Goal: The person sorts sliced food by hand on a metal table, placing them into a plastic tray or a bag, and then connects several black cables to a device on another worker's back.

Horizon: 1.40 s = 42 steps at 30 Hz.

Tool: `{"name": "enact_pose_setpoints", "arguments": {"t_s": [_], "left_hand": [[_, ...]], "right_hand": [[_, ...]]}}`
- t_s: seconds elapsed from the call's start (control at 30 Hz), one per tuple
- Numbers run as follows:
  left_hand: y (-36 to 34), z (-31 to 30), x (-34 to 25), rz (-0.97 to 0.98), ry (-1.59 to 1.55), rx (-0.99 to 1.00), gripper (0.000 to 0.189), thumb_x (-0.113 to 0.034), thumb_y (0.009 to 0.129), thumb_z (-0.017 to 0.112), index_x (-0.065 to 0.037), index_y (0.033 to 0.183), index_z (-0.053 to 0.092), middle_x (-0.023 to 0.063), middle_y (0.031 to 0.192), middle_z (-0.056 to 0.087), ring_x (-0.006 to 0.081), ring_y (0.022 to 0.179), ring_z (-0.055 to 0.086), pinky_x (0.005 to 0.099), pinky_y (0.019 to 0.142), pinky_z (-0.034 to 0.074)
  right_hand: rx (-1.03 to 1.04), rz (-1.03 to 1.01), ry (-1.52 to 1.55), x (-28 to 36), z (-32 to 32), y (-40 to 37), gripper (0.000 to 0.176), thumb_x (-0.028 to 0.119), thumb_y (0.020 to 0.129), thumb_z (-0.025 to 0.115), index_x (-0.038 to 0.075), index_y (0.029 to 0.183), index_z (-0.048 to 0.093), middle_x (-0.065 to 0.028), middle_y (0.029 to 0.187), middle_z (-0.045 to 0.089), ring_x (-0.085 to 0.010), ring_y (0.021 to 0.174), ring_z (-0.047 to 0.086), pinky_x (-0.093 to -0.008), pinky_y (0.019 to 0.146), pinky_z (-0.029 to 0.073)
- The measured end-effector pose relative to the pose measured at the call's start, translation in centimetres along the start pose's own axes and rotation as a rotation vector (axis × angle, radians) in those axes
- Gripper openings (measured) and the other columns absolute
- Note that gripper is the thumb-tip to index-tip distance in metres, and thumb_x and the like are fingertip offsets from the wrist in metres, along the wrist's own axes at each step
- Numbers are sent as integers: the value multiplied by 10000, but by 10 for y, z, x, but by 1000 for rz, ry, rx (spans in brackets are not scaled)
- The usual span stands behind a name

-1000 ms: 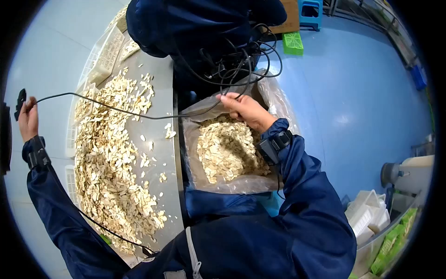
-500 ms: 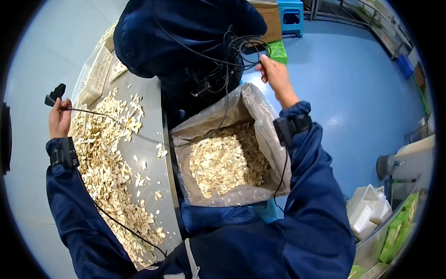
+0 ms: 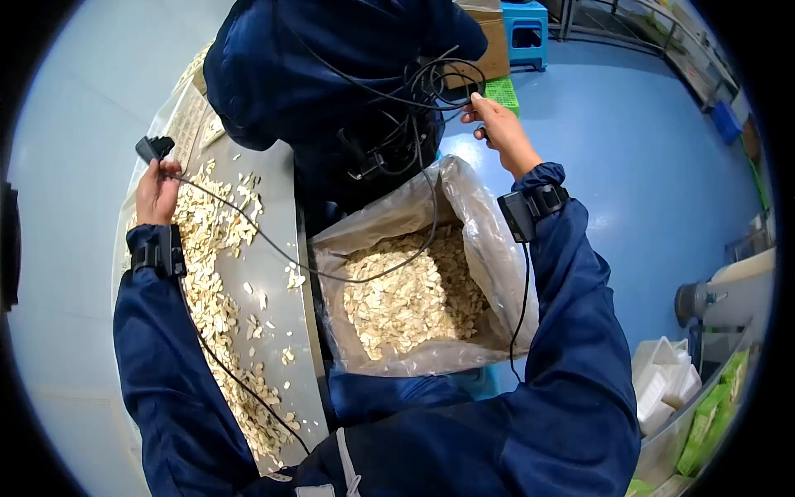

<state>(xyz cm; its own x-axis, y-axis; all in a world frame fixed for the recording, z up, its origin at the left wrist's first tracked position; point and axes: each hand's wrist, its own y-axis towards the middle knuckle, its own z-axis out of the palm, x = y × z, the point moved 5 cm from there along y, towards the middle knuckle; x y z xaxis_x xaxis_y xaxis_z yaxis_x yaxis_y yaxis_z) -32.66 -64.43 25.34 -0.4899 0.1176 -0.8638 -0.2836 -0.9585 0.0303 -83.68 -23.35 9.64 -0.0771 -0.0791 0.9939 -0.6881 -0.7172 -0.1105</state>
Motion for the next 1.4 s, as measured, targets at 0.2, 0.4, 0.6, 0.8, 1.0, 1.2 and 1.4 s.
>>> {"name": "enact_pose_setpoints", "arguments": {"t_s": [0.2,0.4,0.6,0.8,1.0,1.2,1.4], "left_hand": [[-6,26,28,33,73,-74,240,-206,1081,583,30,1128,577,139,1036,638,258,1004,620,435,955,529],[-12,34,43,60,136,-85,278,-232,1088,574,21,1202,578,117,1109,647,248,1034,636,418,911,524],[-17,31,41,51,166,-130,339,-249,1104,539,33,1287,581,129,1180,666,253,1138,651,406,930,521],[-15,25,24,73,67,-160,363,-208,1084,563,82,1302,541,198,1253,641,310,1210,631,438,1086,524],[-18,26,18,105,58,-155,347,-191,1097,535,92,1298,524,203,1247,625,325,1218,623,442,1088,532],[-24,35,23,99,104,-168,368,-204,1109,512,110,1300,533,203,1244,621,307,1189,635,414,1050,552],[-26,39,18,104,139,-149,401,-239,1108,520,106,1311,546,193,1231,638,295,1155,652,390,1016,561]], "right_hand": [[122,45,338,0,2,-4,354,437,1059,602,95,1123,663,-3,956,701,-11,631,480,-169,468,280],[155,-7,637,12,-14,-11,328,429,1044,640,103,1068,633,7,931,665,1,619,495,-153,442,299],[183,2,721,5,-24,-9,285,419,1060,617,134,1060,603,25,899,654,0,626,490,-153,436,306],[108,48,791,-10,-33,-4,279,411,1068,603,132,1045,603,39,871,635,-3,637,504,-154,441,330],[190,-50,917,1,-24,-11,246,292,1050,652,100,1203,653,55,918,635,4,670,519,-148,460,330],[97,43,290,-18,15,9,489,252,922,805,69,1345,640,70,986,635,-32,718,521,-192,518,315],[116,98,33,-8,48,44,521,484,851,850,103,1104,599,69,839,517,-31,660,439,-210,520,265]]}}
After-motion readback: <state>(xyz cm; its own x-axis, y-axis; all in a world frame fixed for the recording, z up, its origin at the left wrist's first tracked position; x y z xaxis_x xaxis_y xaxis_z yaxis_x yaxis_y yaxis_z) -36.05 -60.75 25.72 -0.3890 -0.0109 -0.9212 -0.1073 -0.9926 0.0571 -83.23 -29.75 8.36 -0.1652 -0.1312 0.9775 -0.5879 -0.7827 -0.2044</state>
